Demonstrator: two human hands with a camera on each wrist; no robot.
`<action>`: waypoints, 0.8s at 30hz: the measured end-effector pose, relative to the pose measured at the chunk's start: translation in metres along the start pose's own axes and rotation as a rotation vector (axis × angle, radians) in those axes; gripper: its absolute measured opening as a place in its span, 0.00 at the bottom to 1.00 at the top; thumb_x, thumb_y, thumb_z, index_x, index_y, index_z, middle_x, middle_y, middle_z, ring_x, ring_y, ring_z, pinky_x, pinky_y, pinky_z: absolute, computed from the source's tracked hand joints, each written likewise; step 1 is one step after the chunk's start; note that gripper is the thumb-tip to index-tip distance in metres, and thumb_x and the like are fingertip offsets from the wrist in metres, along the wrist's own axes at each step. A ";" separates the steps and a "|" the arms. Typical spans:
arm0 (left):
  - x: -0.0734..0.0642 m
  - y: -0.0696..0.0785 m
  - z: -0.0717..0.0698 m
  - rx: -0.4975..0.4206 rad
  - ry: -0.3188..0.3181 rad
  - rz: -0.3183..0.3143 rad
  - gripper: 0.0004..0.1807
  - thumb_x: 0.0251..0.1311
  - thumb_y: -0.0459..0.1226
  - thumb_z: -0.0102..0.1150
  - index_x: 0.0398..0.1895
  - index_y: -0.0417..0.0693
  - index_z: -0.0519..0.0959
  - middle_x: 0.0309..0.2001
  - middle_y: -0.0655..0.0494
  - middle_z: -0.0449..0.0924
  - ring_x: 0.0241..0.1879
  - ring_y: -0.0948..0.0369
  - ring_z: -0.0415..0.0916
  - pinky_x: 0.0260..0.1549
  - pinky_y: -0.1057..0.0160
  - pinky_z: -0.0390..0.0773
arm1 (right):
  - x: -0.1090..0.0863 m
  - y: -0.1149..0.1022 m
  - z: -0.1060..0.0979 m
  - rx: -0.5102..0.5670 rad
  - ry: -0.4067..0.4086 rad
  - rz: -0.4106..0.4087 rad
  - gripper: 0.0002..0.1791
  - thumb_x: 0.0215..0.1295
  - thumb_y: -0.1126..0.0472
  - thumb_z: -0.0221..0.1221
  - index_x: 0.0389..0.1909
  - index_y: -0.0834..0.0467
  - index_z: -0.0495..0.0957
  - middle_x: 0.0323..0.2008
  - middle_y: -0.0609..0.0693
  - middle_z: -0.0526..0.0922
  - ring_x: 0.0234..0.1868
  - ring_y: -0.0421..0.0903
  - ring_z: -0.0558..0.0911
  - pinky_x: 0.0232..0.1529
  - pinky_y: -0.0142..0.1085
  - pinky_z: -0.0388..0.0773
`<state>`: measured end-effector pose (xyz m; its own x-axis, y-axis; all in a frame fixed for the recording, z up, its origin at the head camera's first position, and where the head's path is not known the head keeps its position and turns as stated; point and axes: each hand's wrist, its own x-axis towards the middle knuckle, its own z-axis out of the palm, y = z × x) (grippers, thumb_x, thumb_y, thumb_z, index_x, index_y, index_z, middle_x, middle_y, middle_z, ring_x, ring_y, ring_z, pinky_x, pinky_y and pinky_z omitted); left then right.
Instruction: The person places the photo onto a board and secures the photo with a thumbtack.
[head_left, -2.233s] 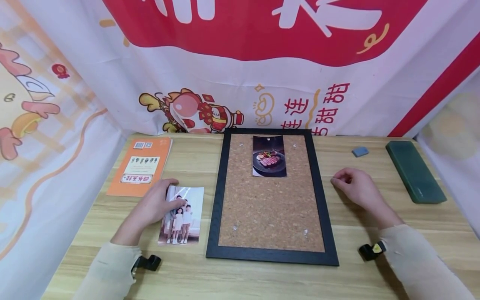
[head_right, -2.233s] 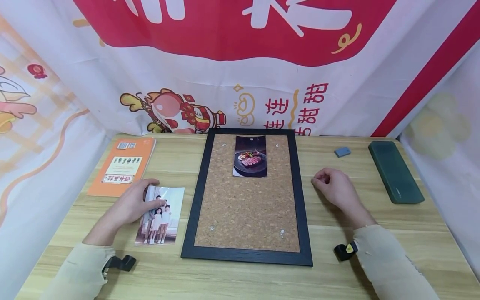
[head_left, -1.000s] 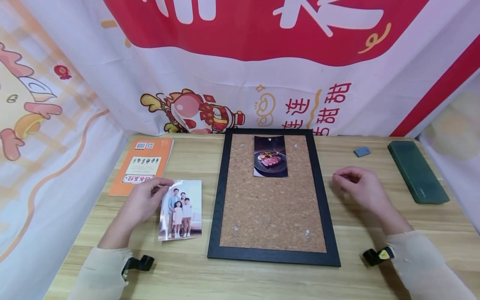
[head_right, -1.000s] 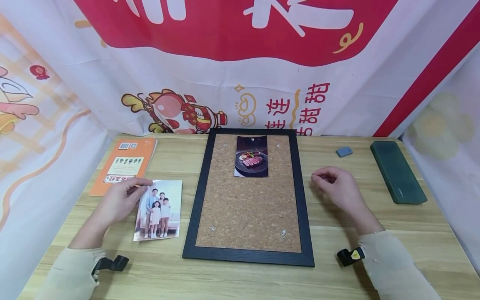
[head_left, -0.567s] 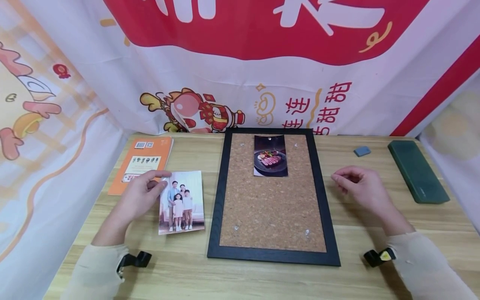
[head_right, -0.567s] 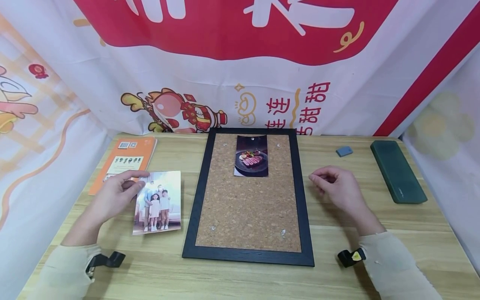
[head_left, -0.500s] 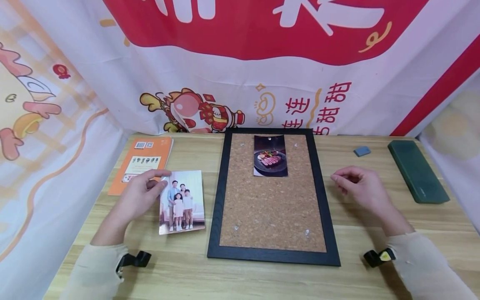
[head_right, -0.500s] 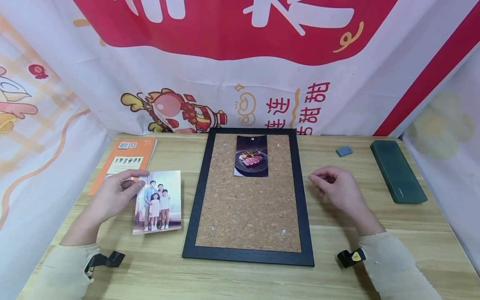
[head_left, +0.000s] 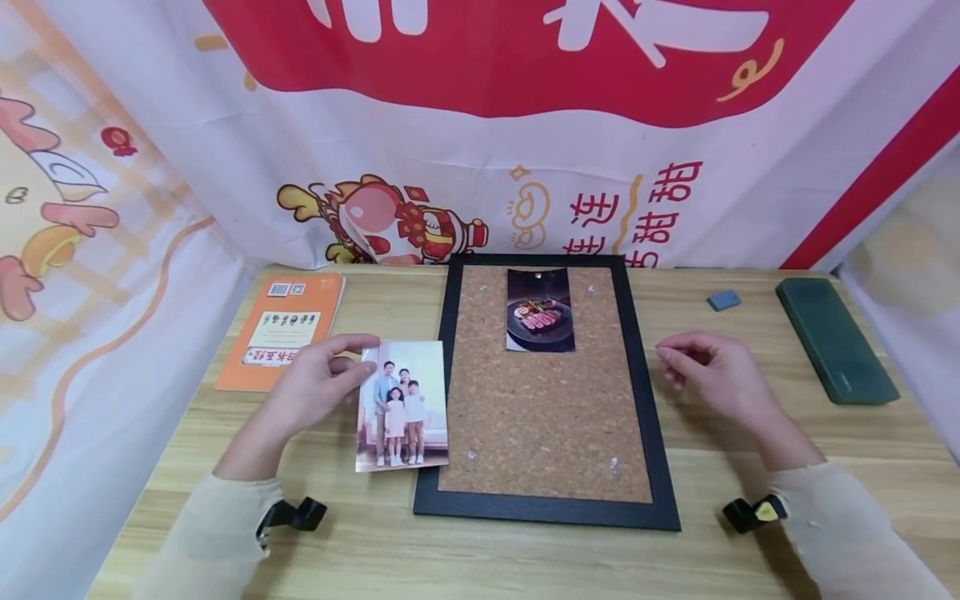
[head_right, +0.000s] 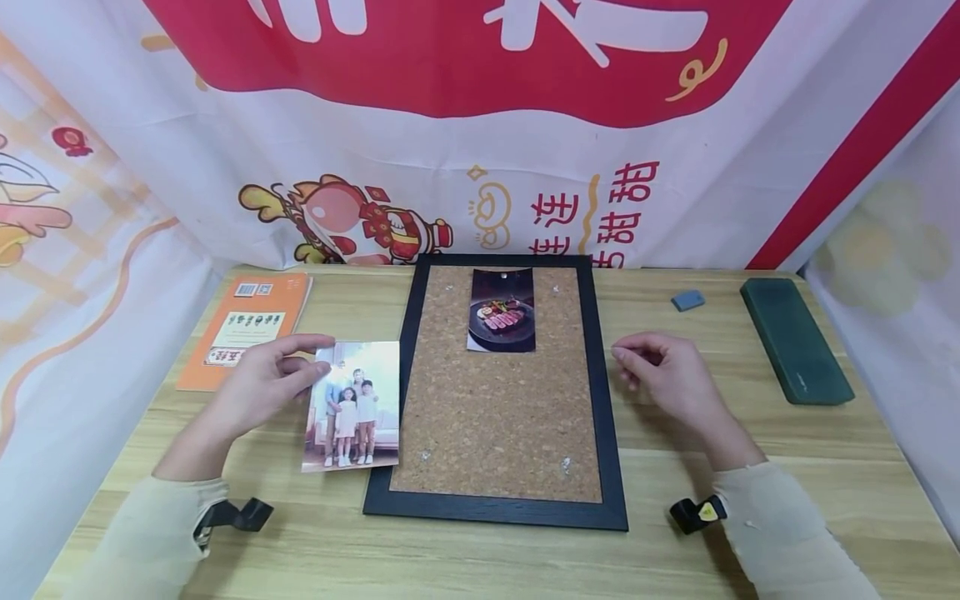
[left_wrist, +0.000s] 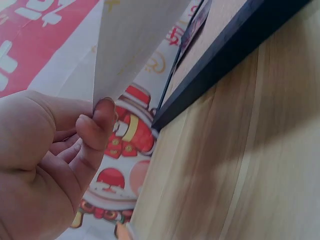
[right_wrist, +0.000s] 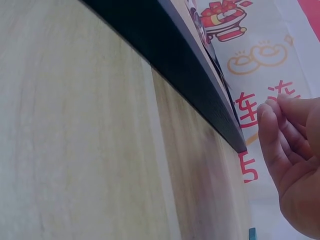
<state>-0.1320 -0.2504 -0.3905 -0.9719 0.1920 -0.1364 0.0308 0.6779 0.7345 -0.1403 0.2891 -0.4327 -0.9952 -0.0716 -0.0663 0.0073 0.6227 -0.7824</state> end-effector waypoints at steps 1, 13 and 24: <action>0.002 0.002 0.002 -0.004 -0.005 0.000 0.22 0.78 0.38 0.62 0.72 0.50 0.78 0.34 0.51 0.89 0.30 0.53 0.80 0.26 0.65 0.79 | 0.000 0.000 0.000 0.003 -0.001 -0.006 0.15 0.83 0.55 0.58 0.56 0.61 0.86 0.42 0.60 0.90 0.34 0.41 0.85 0.33 0.33 0.85; 0.022 0.021 0.033 -0.082 -0.070 0.004 0.19 0.78 0.35 0.61 0.68 0.52 0.78 0.55 0.45 0.86 0.32 0.52 0.83 0.27 0.64 0.81 | 0.003 -0.008 0.007 0.056 -0.028 -0.081 0.13 0.83 0.62 0.58 0.55 0.65 0.85 0.40 0.61 0.89 0.33 0.40 0.84 0.32 0.33 0.85; 0.034 0.039 0.057 -0.102 -0.132 0.007 0.17 0.78 0.34 0.59 0.66 0.53 0.82 0.25 0.45 0.80 0.28 0.41 0.78 0.21 0.66 0.71 | 0.005 -0.026 0.019 0.084 -0.089 -0.099 0.12 0.82 0.62 0.59 0.53 0.66 0.85 0.40 0.62 0.89 0.33 0.41 0.86 0.34 0.34 0.87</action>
<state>-0.1504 -0.1776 -0.4044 -0.9324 0.2923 -0.2124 0.0067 0.6019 0.7985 -0.1439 0.2579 -0.4241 -0.9790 -0.2005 -0.0374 -0.0791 0.5424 -0.8364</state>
